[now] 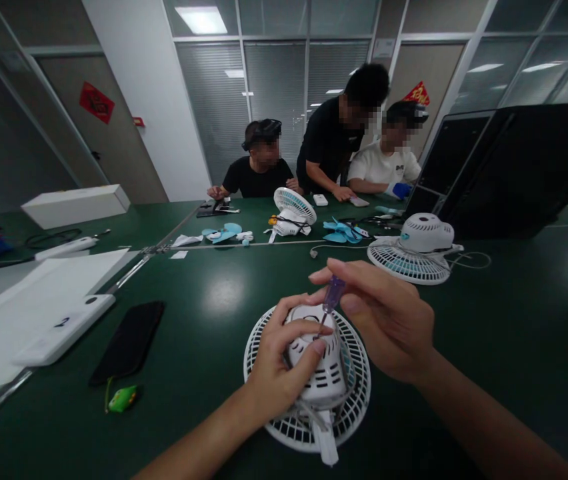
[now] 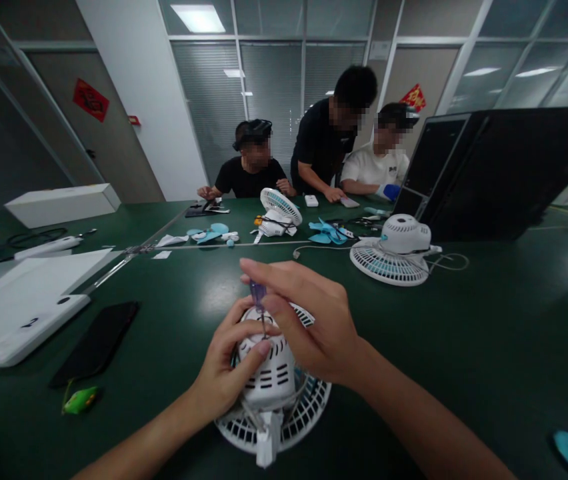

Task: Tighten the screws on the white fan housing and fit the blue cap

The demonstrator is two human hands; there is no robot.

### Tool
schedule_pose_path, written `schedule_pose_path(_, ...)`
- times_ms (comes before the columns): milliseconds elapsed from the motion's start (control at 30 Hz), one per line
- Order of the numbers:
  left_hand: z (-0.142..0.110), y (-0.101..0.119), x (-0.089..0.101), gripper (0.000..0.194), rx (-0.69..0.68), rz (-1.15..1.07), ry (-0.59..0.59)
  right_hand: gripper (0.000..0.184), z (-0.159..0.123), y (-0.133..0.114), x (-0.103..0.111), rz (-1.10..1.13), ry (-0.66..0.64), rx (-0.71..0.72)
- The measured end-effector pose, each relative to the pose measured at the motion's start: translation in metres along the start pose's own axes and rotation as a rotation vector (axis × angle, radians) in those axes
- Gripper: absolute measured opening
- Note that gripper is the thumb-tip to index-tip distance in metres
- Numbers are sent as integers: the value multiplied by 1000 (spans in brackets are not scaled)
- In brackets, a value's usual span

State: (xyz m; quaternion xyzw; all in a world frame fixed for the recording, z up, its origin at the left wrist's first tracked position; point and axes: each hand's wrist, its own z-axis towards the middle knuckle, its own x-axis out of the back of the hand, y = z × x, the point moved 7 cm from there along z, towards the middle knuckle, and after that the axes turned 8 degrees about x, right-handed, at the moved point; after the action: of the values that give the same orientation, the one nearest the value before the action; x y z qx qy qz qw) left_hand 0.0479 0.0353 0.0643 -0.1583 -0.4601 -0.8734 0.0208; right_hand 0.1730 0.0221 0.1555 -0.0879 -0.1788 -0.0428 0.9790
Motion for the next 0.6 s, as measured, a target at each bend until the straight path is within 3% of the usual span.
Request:
schedule_pose_path(200, -5, 2, 0, 6, 43, 12, 54, 48, -7, 9, 4, 67, 112, -60)
schedule_pose_path(367, -5, 1, 0, 3, 17, -36, 65, 45, -12, 12, 1, 133, 58, -165)
schedule_pose_path(600, -5, 0, 0, 4, -29, -20, 84, 48, -10, 10, 4, 109, 122, -112)
